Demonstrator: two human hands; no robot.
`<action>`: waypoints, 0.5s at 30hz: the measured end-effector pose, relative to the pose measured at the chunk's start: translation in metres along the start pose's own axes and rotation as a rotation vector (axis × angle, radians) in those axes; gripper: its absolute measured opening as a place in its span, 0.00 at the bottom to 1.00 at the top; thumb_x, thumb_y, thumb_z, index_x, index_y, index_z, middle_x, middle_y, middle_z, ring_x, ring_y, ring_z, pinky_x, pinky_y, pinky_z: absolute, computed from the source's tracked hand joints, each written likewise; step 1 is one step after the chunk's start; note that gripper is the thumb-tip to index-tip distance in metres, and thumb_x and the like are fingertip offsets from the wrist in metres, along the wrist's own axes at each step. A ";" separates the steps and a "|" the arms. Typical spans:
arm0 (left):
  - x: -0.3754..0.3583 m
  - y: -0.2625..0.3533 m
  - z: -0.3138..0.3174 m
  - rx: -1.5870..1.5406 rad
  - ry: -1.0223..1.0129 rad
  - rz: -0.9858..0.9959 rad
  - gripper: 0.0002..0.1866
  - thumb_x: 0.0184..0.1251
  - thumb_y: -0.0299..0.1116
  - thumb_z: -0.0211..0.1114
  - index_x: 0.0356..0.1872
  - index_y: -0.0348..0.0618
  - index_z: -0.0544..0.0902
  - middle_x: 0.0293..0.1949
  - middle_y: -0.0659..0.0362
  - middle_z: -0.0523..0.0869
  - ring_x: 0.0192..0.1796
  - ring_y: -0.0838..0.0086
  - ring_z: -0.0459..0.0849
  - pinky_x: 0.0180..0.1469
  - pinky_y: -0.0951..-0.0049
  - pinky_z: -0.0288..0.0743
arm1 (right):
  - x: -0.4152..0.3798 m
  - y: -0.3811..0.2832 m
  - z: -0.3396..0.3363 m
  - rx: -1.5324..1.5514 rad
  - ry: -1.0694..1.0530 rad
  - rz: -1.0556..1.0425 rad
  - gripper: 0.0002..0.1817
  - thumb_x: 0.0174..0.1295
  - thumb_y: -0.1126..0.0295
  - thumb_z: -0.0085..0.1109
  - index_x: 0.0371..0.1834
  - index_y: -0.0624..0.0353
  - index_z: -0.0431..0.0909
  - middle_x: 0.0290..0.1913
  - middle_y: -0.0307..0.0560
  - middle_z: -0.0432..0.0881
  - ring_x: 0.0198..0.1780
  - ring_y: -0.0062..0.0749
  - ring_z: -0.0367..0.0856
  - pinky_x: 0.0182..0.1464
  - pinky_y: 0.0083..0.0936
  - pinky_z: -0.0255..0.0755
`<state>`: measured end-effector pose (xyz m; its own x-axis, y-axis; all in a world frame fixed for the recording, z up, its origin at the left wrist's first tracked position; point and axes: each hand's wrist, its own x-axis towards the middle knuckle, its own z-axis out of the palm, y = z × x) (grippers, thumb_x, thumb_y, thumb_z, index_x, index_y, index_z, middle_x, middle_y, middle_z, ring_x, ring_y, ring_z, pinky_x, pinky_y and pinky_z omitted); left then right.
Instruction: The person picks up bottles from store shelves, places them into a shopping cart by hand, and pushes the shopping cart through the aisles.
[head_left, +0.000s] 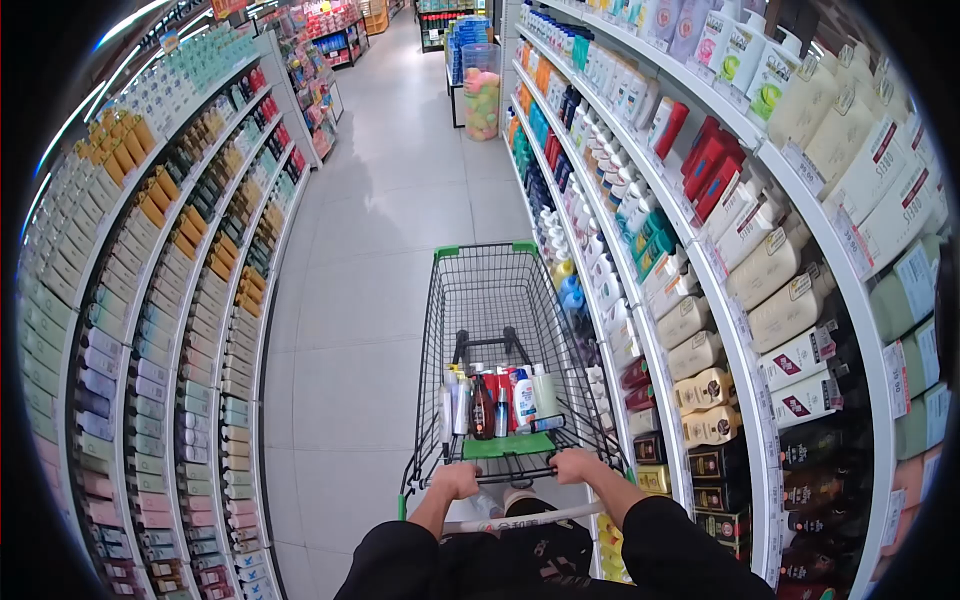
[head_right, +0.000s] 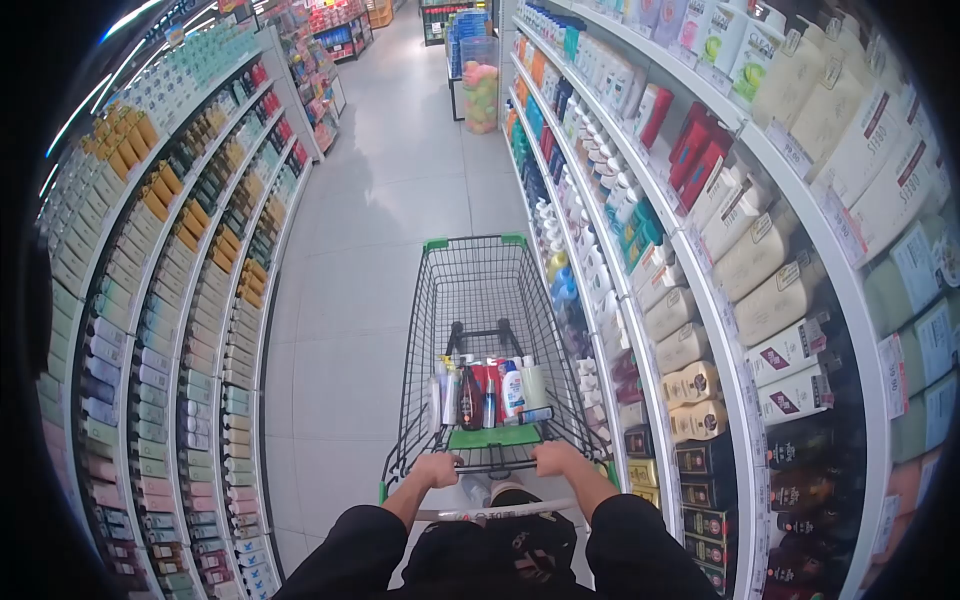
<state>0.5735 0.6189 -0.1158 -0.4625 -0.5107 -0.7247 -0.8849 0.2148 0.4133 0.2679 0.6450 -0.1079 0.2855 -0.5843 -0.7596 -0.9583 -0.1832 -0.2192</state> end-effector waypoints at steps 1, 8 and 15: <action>0.000 -0.002 -0.003 0.002 -0.003 -0.001 0.29 0.53 0.38 0.57 0.61 0.61 0.82 0.56 0.53 0.86 0.60 0.60 0.83 0.61 0.59 0.77 | 0.001 -0.001 -0.002 0.007 -0.004 0.002 0.16 0.56 0.62 0.55 0.44 0.53 0.84 0.43 0.55 0.87 0.48 0.53 0.84 0.49 0.48 0.77; 0.007 -0.012 -0.023 0.014 -0.015 0.014 0.29 0.53 0.39 0.57 0.62 0.60 0.82 0.57 0.53 0.86 0.60 0.60 0.83 0.61 0.61 0.76 | 0.014 -0.006 -0.016 0.042 -0.034 0.030 0.22 0.49 0.64 0.55 0.49 0.54 0.85 0.49 0.57 0.86 0.53 0.52 0.84 0.56 0.45 0.78; 0.015 -0.018 -0.032 0.022 -0.010 0.007 0.29 0.54 0.39 0.57 0.61 0.60 0.82 0.56 0.52 0.86 0.59 0.60 0.84 0.61 0.60 0.77 | 0.021 -0.007 -0.024 0.046 -0.041 0.032 0.22 0.50 0.64 0.55 0.48 0.54 0.85 0.48 0.58 0.86 0.52 0.53 0.84 0.56 0.46 0.78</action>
<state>0.5841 0.5805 -0.1167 -0.4690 -0.5010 -0.7273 -0.8827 0.2366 0.4061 0.2805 0.6149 -0.1082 0.2550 -0.5566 -0.7907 -0.9667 -0.1277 -0.2219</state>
